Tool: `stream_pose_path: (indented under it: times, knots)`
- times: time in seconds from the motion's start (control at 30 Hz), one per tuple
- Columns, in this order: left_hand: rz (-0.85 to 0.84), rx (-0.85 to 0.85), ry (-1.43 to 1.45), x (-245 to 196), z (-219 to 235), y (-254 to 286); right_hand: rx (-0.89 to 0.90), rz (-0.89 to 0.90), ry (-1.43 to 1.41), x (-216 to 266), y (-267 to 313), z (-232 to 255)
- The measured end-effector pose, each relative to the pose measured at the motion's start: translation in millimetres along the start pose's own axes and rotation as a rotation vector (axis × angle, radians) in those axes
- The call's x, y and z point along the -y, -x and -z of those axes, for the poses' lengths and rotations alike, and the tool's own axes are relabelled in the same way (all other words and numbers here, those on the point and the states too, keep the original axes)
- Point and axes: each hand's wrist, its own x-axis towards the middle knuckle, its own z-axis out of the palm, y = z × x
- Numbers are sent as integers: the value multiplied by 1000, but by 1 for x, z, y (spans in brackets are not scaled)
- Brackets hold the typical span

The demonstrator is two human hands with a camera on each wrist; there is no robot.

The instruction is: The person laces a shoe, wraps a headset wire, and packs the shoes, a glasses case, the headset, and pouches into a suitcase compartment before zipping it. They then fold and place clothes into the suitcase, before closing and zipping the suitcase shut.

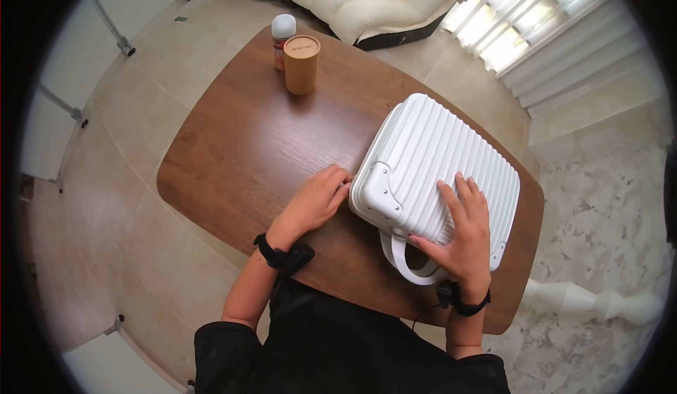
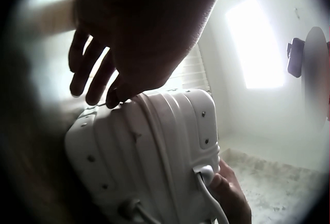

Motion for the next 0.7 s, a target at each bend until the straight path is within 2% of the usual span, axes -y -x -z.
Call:
stream_pose_path:
  times: [0.3,0.6,0.7]
  knots:
    - [-91,-139,-386,-11,10,7,-1,15,-27,-8,1,-3]
    - [-121,-62,-475,-29,15,30,5,-11,-64,-7,2,-6]
    - [-82,-50,-503,-39,10,36,-4,-13,-60,-8,2,-5]
